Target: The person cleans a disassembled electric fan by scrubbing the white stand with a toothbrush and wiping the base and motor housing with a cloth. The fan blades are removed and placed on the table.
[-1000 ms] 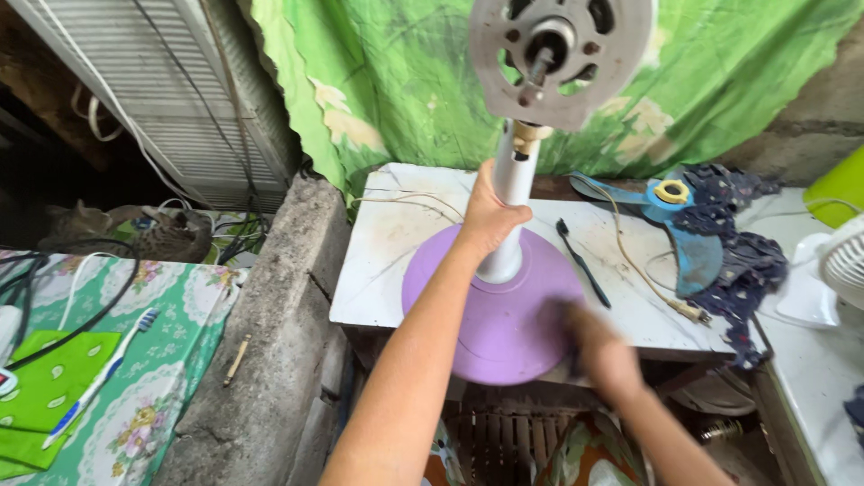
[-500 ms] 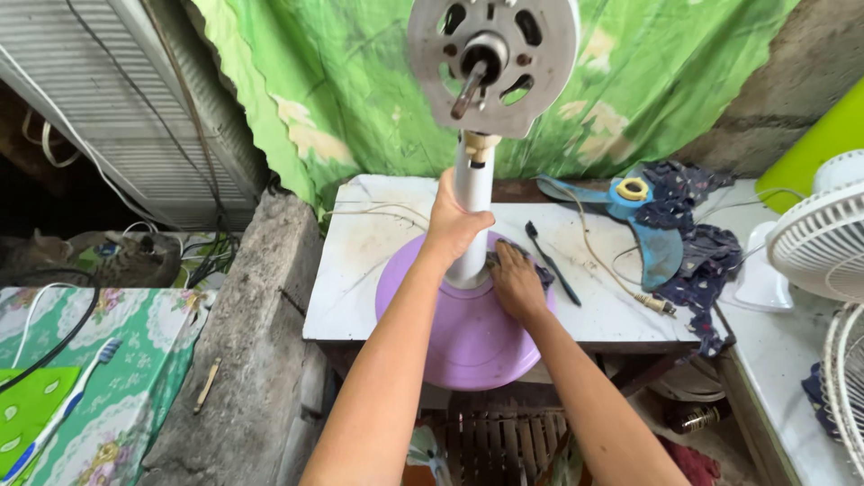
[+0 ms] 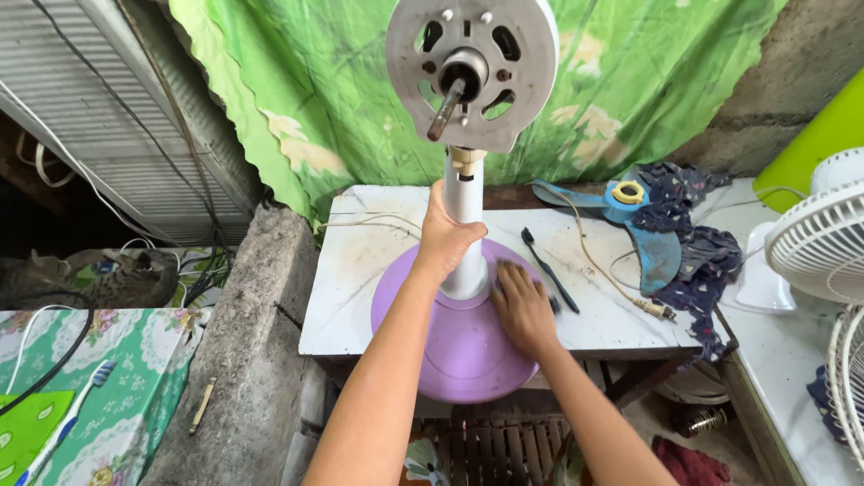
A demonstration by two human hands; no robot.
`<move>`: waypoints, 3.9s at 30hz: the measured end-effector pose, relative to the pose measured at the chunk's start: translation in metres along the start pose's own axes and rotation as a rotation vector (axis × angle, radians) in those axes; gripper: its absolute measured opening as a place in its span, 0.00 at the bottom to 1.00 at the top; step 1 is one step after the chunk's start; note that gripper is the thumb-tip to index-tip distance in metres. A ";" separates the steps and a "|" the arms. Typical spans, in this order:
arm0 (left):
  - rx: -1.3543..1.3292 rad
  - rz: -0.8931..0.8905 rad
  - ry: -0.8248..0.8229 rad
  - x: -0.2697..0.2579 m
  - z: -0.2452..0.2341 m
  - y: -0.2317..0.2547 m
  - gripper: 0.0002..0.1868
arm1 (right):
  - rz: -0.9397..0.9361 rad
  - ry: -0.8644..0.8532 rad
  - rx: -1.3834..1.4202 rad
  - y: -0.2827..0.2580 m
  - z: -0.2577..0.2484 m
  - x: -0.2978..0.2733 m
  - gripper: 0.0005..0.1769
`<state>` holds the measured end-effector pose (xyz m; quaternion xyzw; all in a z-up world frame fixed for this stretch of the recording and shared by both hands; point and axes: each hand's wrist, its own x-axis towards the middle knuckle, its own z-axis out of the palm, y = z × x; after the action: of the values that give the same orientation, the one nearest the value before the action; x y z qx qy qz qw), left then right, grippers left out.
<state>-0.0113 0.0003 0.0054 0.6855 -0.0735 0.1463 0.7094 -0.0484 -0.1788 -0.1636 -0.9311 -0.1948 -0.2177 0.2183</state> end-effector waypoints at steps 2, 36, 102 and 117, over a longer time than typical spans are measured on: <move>-0.024 -0.010 -0.006 0.002 0.000 0.003 0.45 | 0.041 0.007 0.051 0.021 0.026 0.042 0.23; 0.287 -0.138 -0.004 0.005 -0.011 0.000 0.50 | 0.671 0.199 1.393 -0.060 0.010 0.107 0.30; -0.251 0.224 -0.192 0.055 0.003 0.015 0.45 | 0.376 0.330 1.023 -0.059 -0.024 0.111 0.26; -0.068 0.091 -0.150 0.047 -0.006 0.022 0.26 | 0.498 0.313 1.025 -0.061 0.029 0.077 0.26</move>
<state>0.0255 0.0113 0.0406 0.6660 -0.1625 0.1243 0.7174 -0.0036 -0.0933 -0.1293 -0.6812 -0.0161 -0.1728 0.7112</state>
